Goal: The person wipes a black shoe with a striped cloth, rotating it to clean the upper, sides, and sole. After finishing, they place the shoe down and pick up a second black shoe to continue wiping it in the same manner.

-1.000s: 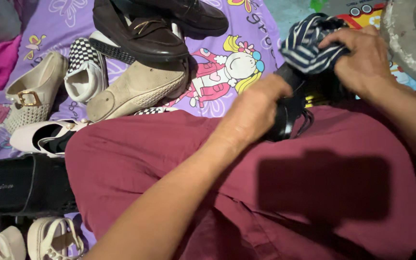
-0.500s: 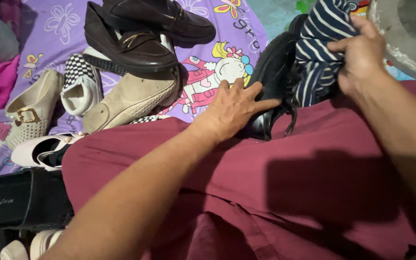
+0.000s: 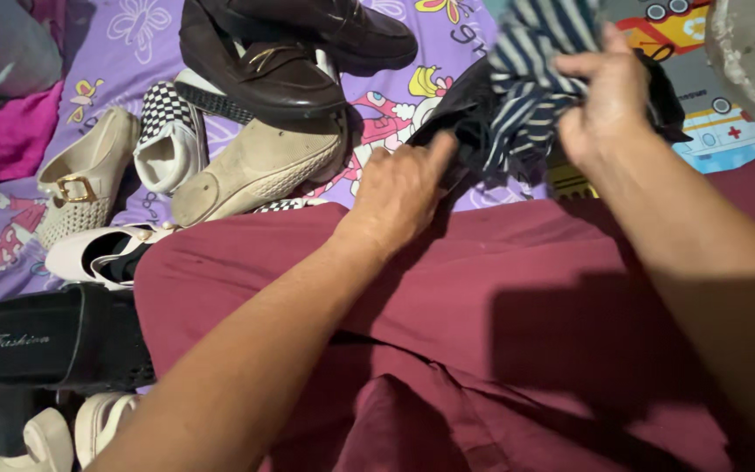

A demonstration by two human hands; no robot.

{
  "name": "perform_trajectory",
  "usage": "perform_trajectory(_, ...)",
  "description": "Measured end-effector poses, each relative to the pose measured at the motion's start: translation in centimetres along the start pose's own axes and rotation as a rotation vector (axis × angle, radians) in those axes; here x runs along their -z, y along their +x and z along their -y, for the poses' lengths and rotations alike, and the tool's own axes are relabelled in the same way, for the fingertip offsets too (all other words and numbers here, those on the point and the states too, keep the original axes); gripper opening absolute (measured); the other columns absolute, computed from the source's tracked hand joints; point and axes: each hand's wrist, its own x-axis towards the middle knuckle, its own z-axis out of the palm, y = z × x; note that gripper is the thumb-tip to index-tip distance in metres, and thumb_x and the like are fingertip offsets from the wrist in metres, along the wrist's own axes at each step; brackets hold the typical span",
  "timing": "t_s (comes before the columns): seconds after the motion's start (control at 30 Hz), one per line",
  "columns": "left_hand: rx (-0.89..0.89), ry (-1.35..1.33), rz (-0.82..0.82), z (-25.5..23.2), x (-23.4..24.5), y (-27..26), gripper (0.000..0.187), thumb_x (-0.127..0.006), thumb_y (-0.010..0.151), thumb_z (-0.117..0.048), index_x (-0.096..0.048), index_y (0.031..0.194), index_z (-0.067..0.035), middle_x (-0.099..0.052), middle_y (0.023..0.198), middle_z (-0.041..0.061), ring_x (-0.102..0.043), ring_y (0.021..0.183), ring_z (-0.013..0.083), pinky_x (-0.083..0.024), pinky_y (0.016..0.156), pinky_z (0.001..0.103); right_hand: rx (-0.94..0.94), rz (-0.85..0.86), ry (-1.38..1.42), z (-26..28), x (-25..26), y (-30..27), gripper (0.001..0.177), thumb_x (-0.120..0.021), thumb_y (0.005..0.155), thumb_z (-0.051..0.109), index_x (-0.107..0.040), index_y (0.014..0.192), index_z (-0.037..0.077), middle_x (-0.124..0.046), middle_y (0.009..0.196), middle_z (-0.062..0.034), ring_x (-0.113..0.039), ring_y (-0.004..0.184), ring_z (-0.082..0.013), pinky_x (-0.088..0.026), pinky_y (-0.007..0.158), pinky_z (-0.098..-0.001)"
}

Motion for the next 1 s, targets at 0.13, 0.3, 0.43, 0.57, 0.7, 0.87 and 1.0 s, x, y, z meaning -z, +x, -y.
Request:
perform_trajectory(0.13, -0.014, 0.074, -0.034, -0.5, -0.9, 1.9, 0.009, -0.069, 0.085, -0.012, -0.071, 0.092, -0.017, -0.072, 0.078, 0.011, -0.071, 0.084, 0.0281, -0.045, 0.105, 0.05, 0.003, -0.084, 0.125, 0.5, 4.8, 0.8, 0.062, -0.054, 0.081, -0.016, -0.057, 0.141, 0.002, -0.072, 0.125, -0.0139, -0.074, 0.111, -0.03, -0.059, 0.103, -0.0452)
perform_trajectory(0.3, 0.388, -1.089, -0.323, 0.2, -1.6, 2.9, 0.009, -0.067, 0.095, -0.015, -0.074, 0.098, -0.008, -0.071, 0.094, 0.014, -0.07, 0.087, 0.0306, -0.052, 0.082, 0.048, 0.085, -0.168, 0.077, 0.6, 8.3, 1.3, 0.056, -0.055, 0.079, -0.016, -0.062, 0.13, 0.004, -0.072, 0.12, -0.0125, -0.074, 0.108, -0.0293, -0.064, 0.101, -0.044)
perform_trajectory(0.43, 0.837, -2.017, -0.282, 1.6, -2.4, 0.0, 0.018, -0.054, 0.101, -0.024, -0.063, 0.104, -0.01, -0.071, 0.097, 0.008, -0.072, 0.088, 0.0255, -0.063, 0.075, 0.051, 0.148, -0.056, 0.028, 1.1, 4.5, 0.3, 0.059, -0.057, 0.078, -0.015, -0.059, 0.133, 0.006, -0.071, 0.121, -0.0113, -0.072, 0.11, -0.0281, -0.062, 0.102, -0.0419)
perform_trajectory(0.57, 1.064, -1.992, -0.282, 2.7, -4.1, -3.3, 0.024, -0.051, 0.099, -0.022, -0.063, 0.115, -0.01, -0.071, 0.103, 0.009, -0.072, 0.089, 0.0249, -0.065, 0.075, 0.049, 0.248, 0.078, -0.15, 0.3, -1.2, -2.5, 0.065, -0.061, 0.075, -0.012, -0.058, 0.136, 0.008, -0.067, 0.132, -0.0041, -0.065, 0.118, -0.0173, -0.052, 0.105, -0.0296)
perform_trajectory(0.7, 1.131, -1.997, -0.295, 3.4, -4.8, -3.7, 0.025, -0.053, 0.098, -0.023, -0.063, 0.116, -0.009, -0.072, 0.103, 0.012, -0.073, 0.087, 0.0279, -0.066, 0.072, 0.047, 0.695, 0.64, -0.892, -2.7, -3.7, -7.0, 0.038, -0.068, 0.087, -0.007, -0.066, 0.124, 0.0, -0.065, 0.13, -0.0136, -0.06, 0.129, -0.0246, -0.047, 0.114, -0.0371)
perform_trajectory(0.87, 1.192, -2.025, -0.286, 3.7, -4.7, -3.5, 0.029, -0.053, 0.097, -0.026, -0.063, 0.117, -0.007, -0.072, 0.105, 0.015, -0.074, 0.086, 0.0299, -0.066, 0.067, 0.043, 0.597, 0.423, -1.045, -5.0, -3.9, -6.4, 0.045, -0.063, 0.081, -0.003, -0.064, 0.126, -0.001, -0.067, 0.127, -0.0183, -0.063, 0.123, -0.0282, -0.047, 0.107, -0.0344)
perform_trajectory(1.0, 1.227, -2.013, -0.303, 3.6, -5.4, -3.6, 0.033, -0.052, 0.098, -0.027, -0.063, 0.118, -0.004, -0.072, 0.107, 0.017, -0.074, 0.086, 0.0311, -0.066, 0.064, 0.042, 0.231, 0.077, -1.141, -3.2, -4.0, -2.6, 0.045, -0.06, 0.079, 0.0, -0.067, 0.124, 0.005, -0.072, 0.116, -0.0171, -0.069, 0.108, -0.0268, -0.05, 0.094, -0.0336)
